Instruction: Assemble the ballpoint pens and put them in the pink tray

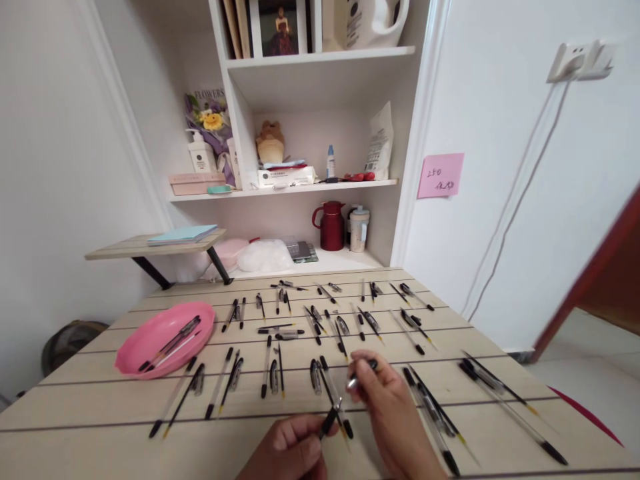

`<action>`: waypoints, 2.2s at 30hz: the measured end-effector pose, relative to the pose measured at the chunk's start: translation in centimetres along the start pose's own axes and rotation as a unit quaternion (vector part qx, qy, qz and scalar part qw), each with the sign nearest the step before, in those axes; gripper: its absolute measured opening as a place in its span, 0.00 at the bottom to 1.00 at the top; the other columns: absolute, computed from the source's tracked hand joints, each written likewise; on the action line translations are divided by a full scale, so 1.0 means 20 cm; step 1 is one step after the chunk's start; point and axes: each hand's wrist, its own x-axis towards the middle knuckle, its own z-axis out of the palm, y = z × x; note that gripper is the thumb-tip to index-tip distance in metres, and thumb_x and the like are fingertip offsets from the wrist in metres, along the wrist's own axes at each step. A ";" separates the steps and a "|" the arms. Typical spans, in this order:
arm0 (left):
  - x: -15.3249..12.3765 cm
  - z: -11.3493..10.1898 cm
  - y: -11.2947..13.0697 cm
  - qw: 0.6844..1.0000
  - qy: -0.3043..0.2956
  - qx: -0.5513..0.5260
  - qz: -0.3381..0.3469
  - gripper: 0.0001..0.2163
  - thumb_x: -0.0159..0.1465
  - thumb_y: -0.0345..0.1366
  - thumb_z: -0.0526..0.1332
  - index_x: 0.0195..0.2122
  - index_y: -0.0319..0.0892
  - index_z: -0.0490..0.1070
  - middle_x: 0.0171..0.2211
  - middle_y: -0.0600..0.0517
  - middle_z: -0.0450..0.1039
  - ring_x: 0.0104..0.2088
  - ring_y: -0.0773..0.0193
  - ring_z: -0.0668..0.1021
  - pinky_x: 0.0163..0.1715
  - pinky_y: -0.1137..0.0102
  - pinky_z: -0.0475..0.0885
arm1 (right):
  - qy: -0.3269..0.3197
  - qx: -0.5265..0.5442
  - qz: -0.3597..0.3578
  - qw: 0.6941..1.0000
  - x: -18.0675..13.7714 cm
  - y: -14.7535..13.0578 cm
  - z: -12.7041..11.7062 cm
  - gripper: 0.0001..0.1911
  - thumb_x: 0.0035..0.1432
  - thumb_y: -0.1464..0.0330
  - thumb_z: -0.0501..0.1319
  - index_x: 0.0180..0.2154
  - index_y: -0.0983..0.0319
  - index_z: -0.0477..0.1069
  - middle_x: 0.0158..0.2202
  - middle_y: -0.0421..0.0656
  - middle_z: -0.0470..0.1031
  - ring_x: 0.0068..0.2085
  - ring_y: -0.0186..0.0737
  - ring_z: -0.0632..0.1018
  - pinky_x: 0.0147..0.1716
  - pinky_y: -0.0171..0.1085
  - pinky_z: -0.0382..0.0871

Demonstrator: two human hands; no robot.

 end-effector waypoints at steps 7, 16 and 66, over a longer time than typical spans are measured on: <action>0.01 0.01 0.04 0.999 0.015 0.016 0.030 0.25 0.51 0.48 0.61 0.45 0.35 0.66 0.18 0.54 0.69 0.09 0.79 0.58 0.08 0.79 0.44 | -0.039 0.063 0.060 0.995 0.03 -0.04 0.02 0.09 0.49 0.64 0.59 0.29 0.61 0.62 0.17 0.33 0.62 0.17 0.27 0.62 0.18 0.28 0.54; 0.03 0.03 0.00 0.985 0.088 0.108 0.099 0.22 0.53 0.48 0.59 0.43 0.37 0.68 0.15 0.57 0.65 0.13 0.74 0.61 0.13 0.78 0.50 | -0.095 -0.057 0.069 0.991 -0.02 0.08 0.09 0.19 0.43 0.56 0.63 0.19 0.63 0.61 0.13 0.35 0.62 0.14 0.23 0.54 0.15 0.30 0.43; 0.05 0.10 0.03 0.994 0.086 0.040 0.053 0.13 0.59 0.46 0.52 0.30 0.41 0.60 0.17 0.60 0.63 0.09 0.78 0.62 0.07 0.82 0.50 | -0.078 0.023 0.126 0.989 0.01 0.06 0.10 0.18 0.41 0.59 0.65 0.30 0.66 0.70 0.17 0.37 0.67 0.13 0.22 0.56 0.12 0.27 0.46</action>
